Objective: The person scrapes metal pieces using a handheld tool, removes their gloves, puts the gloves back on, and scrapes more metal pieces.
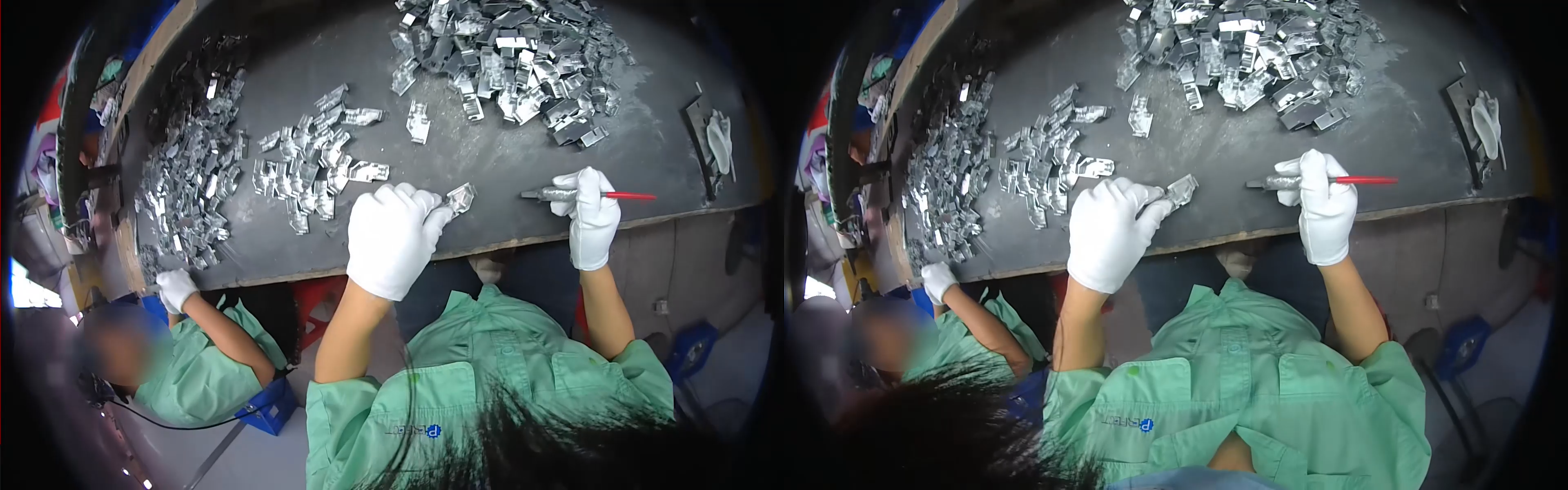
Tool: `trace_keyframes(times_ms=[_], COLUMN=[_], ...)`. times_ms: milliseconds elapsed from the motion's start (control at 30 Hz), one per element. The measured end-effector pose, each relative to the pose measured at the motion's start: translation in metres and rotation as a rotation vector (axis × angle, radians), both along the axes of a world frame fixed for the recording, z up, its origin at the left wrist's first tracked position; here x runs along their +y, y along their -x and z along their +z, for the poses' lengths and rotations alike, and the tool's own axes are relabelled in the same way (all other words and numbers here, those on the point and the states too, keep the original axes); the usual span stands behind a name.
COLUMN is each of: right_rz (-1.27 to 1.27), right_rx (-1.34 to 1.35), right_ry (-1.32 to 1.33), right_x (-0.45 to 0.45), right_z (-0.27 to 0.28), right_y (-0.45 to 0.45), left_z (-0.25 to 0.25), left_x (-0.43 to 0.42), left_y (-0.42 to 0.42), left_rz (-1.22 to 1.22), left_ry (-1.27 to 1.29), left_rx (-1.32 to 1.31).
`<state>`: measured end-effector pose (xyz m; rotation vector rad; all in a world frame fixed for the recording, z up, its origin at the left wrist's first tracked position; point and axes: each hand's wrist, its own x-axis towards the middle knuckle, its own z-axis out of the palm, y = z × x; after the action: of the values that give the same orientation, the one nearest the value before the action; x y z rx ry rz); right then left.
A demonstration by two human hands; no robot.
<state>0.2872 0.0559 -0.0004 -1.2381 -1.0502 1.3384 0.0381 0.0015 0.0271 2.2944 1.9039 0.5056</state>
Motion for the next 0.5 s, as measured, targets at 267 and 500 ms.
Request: trace_keyframes(times_ms=[267, 500], right_rz=[-0.025, 0.094], right_rx=[-0.073, -0.078], right_ry=[0.007, -0.085], right_x=[-0.02, -0.036], right_z=[0.013, 0.023], right_y=[0.01, 0.014], left_z=[0.017, -0.012], left_x=[0.016, 0.024], left_y=[0.002, 0.007], left_rz=[-0.116, -0.3], left_ry=[-0.171, -0.003], left_rx=[-0.124, -0.225])
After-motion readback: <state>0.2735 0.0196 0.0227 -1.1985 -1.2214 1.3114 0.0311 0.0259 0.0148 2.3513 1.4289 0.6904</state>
